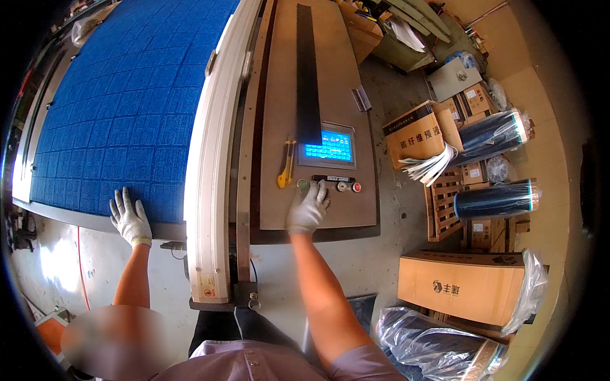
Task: The person applies white protective film strips to long, dark rectangular panels using a manual laminating machine. They place the film on the panel, feed it through the machine, and then stack the finished panels on a nearby rack.
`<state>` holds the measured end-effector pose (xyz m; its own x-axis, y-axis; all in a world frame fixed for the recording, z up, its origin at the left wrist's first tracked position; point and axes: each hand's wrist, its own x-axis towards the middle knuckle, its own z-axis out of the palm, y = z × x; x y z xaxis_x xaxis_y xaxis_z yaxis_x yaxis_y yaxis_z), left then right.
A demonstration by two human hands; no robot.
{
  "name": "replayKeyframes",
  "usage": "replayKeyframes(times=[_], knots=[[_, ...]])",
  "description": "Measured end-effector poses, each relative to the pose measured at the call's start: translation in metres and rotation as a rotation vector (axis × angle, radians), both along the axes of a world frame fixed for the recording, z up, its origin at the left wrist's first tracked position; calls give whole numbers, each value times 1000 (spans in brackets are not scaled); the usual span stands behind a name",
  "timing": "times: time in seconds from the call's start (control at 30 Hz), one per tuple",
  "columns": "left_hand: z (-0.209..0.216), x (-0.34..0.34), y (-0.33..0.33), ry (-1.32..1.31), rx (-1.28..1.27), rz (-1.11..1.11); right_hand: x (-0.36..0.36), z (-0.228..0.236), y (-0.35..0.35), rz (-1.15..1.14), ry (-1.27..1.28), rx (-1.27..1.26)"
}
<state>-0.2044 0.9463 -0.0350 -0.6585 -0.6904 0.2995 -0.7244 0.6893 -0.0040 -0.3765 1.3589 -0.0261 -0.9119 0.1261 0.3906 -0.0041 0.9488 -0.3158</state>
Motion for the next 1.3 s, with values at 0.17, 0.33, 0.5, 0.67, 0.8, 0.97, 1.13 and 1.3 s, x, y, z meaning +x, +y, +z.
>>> replayKeyframes(times=[0.17,0.33,0.5,0.67,0.8,0.97,1.13,1.3], knots=[[7,-1,3,14,46,0,3,2,-1,-13,-23,-11],[17,-4,9,25,117,10,6,12,-4,-13,-44,27],[17,-3,8,15,107,19,4,10,-6,-13,-16,23],[19,-5,11,27,125,18,3,3,-1,-13,0,33],[17,-3,9,47,121,14,4,9,-4,-14,-29,36],[16,-3,8,47,117,10,5,8,-3,-4,-9,66],[19,-3,9,44,113,8,5,12,-5,-14,-51,43],[20,-3,9,43,108,5,4,8,-3,-2,-23,54]])
